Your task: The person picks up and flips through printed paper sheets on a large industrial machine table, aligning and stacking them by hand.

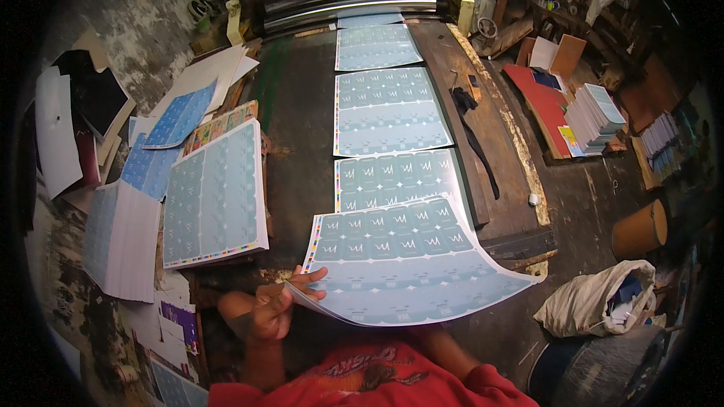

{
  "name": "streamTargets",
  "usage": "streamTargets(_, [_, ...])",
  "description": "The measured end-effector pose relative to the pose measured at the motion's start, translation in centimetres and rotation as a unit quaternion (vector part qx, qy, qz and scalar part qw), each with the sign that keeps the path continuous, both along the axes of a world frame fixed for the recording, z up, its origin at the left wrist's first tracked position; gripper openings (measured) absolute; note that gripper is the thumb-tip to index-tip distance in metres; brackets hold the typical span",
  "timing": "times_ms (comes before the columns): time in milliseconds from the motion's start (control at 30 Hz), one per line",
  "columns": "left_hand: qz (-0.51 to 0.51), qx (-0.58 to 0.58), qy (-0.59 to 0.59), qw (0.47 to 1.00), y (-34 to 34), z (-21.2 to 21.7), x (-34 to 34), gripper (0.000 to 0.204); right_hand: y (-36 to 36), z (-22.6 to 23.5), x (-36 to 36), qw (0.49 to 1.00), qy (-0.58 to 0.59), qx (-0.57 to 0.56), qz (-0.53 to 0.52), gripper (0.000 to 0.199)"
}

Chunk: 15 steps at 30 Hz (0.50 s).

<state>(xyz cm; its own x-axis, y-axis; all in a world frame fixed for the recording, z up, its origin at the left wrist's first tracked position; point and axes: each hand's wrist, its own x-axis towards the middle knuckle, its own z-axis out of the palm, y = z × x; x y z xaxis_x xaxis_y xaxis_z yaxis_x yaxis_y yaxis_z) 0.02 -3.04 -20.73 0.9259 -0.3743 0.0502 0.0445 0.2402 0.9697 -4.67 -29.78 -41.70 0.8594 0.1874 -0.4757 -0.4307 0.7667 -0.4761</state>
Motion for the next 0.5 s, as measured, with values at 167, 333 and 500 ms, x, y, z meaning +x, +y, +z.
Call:
streamTargets(167, [0.015, -0.009, -0.019, 1.0, 0.1, -1.0, 1.1, 0.044, 0.5, -0.8, 1.8, 0.997, -0.032, 0.049, -0.045, 0.052])
streamTargets(333, [0.05, -0.067, 0.038, 0.996, -0.2, -0.8, 2.0, 0.042, 1.4, -2.3, 3.6, 0.987, -0.079, 0.112, -0.087, 0.053])
streamTargets(500, [0.042, -0.08, 0.036, 0.995, -0.2, -2.5, 4.3, 0.042, 2.4, -4.2, 6.3, 0.944, -0.24, -0.229, 0.004, 0.054])
